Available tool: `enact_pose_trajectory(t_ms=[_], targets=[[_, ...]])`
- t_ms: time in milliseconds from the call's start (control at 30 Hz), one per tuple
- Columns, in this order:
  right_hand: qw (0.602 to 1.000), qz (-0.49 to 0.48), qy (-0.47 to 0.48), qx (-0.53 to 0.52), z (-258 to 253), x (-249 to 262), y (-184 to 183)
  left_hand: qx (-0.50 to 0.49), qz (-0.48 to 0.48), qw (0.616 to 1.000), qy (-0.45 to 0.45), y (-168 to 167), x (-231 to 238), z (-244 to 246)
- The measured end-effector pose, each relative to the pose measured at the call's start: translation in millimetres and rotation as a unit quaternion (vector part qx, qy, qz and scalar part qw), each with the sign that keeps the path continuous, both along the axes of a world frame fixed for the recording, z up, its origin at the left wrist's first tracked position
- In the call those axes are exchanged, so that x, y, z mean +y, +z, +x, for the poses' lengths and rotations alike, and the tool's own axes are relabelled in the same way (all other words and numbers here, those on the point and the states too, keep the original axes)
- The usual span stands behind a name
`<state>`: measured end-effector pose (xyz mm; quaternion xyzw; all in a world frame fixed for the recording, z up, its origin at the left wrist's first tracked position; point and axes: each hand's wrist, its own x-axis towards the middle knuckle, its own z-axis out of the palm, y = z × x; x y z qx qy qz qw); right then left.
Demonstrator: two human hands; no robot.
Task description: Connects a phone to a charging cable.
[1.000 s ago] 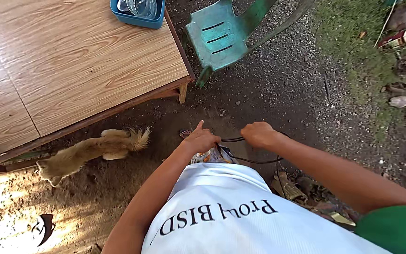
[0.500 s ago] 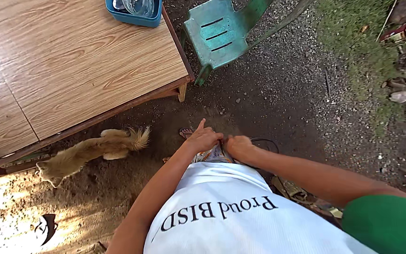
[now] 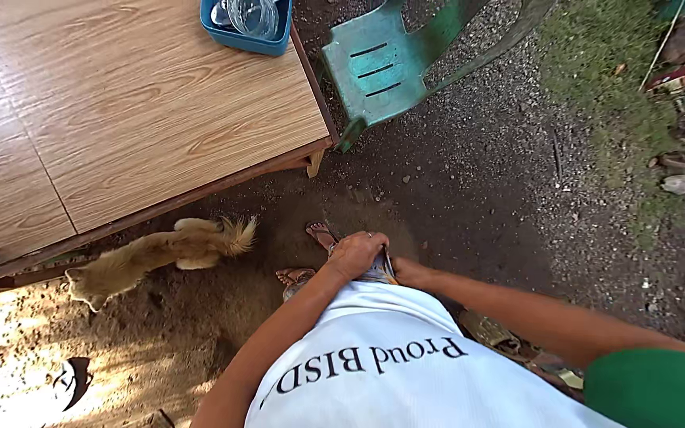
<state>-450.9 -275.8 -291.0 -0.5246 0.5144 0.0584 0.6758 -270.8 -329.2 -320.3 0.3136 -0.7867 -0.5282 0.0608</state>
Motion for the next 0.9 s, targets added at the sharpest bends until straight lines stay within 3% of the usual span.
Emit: enact_pose_trajectory(t_ms=[167, 233, 367, 400, 467, 567, 667, 733, 900], targets=[[0.967, 0.028, 0.250, 0.037, 15, -12, -8, 0.065, -0.063, 0.996, 0.023, 7, 11, -3], [0.956, 0.040, 0.283, 0.072, 26, -17, -7, 0.075, -0.092, 0.993, 0.017, 8, 13, -4], [0.942, 0.117, 0.216, 0.228, 71, -38, 27, 0.032, -0.103, 0.993, -0.049, 8, 14, -3], [0.944, 0.092, 0.219, 0.230, 71, -31, 28, 0.015, -0.101, 0.993, -0.065, 8, 15, -2], [0.957, -0.053, 0.221, 0.178, 49, 1, 5, -0.001, -0.108, 0.992, -0.073, 10, 16, -3], [0.947, 0.020, 0.239, 0.215, 55, -4, 13, -0.004, -0.117, 0.992, -0.052, 18, 17, -3], [0.983, -0.041, 0.147, 0.104, 24, 10, -6, -0.017, -0.135, 0.990, -0.036, 17, 18, 0], [0.990, -0.052, 0.091, 0.091, 12, 12, -1, -0.020, -0.150, 0.988, -0.023, 14, 17, 2], [0.990, -0.078, 0.097, 0.061, 20, 9, -5, 0.016, -0.145, 0.989, 0.022, 15, 14, 5]])
